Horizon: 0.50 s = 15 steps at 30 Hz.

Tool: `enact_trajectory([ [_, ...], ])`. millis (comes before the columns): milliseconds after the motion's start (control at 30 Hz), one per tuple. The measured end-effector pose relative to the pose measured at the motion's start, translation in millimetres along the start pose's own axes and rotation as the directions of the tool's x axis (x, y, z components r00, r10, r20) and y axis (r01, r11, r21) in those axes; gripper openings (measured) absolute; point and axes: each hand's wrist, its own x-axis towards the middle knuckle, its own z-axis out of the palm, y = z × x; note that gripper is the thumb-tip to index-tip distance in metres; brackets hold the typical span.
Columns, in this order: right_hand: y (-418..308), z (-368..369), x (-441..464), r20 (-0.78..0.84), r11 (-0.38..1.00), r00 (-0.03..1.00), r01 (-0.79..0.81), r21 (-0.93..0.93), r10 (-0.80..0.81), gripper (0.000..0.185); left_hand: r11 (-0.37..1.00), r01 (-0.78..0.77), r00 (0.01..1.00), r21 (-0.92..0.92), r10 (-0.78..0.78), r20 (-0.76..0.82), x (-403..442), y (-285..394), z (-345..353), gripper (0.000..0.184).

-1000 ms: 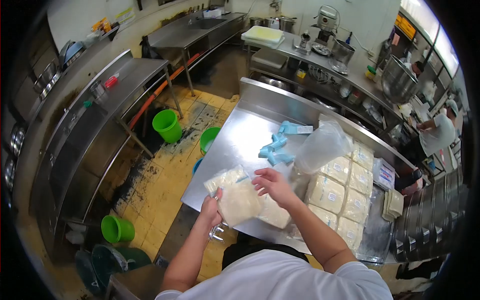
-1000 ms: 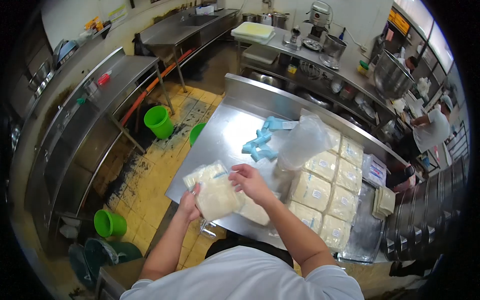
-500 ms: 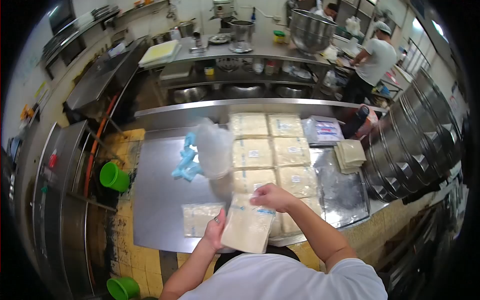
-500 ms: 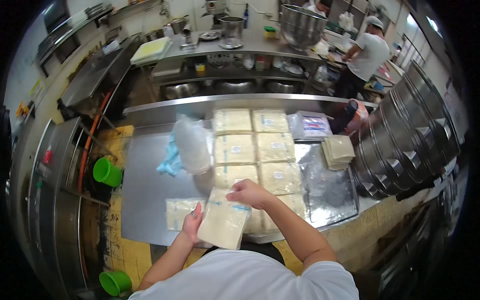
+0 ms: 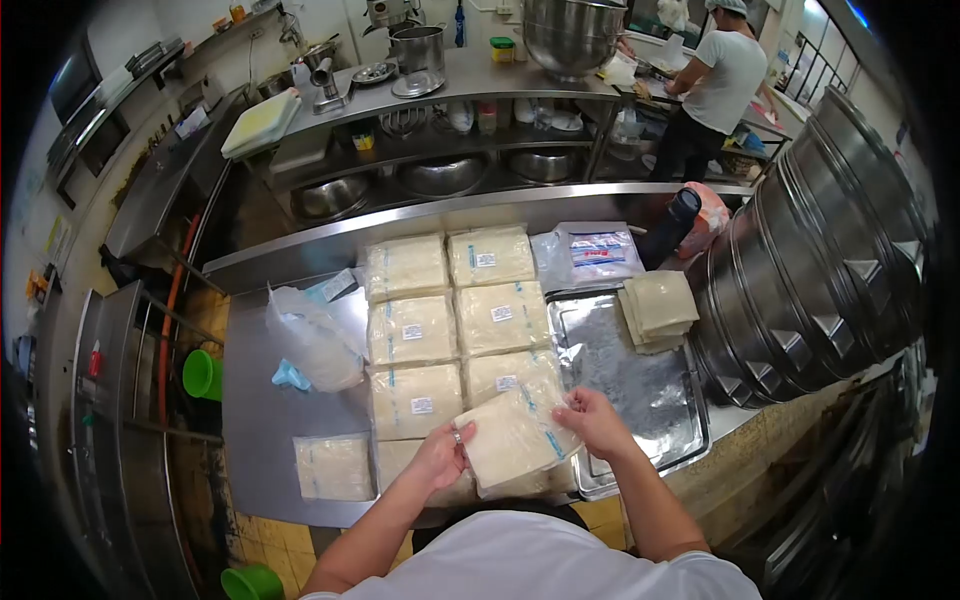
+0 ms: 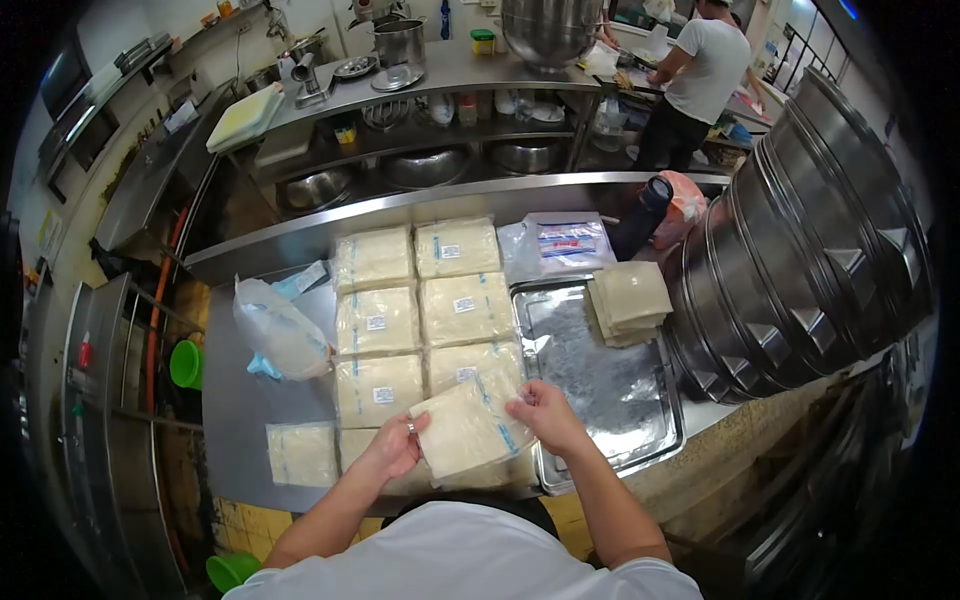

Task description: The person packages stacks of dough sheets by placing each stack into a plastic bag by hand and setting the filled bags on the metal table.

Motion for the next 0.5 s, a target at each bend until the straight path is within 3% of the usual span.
enact_trajectory([
  [100,-20,-17,2,0.061,0.995,0.998,-0.019,0.095,0.014,0.014,1.0,0.002,1.0,-0.013,-0.002,-0.021,5,8,19,0.041],
  [267,-72,-38,16,0.281,0.996,0.96,-0.018,0.084,-0.006,0.013,0.999,0.031,0.941,-0.042,-0.015,0.338,-13,50,53,0.038],
  [300,-88,-35,22,0.307,1.0,0.952,-0.004,-0.007,0.006,0.015,0.998,0.044,0.905,-0.035,-0.024,0.426,-12,59,62,0.038],
  [367,-115,-24,38,0.359,0.982,0.932,0.031,-0.189,0.04,0.02,0.974,0.035,0.947,0.226,-0.104,0.304,9,56,71,0.043],
  [400,-117,-24,48,0.347,0.99,0.938,0.044,-0.131,0.004,0.021,0.935,0.039,0.963,0.353,-0.13,0.237,21,51,76,0.046],
  [467,-112,-25,74,0.312,0.997,0.948,0.076,-0.012,-0.068,0.025,0.978,0.033,0.975,0.206,-0.077,0.208,42,42,90,0.053],
  [500,-110,-40,83,0.288,0.994,0.958,-0.045,0.103,0.014,0.035,0.991,0.026,0.98,0.131,-0.051,0.191,52,41,94,0.057],
])
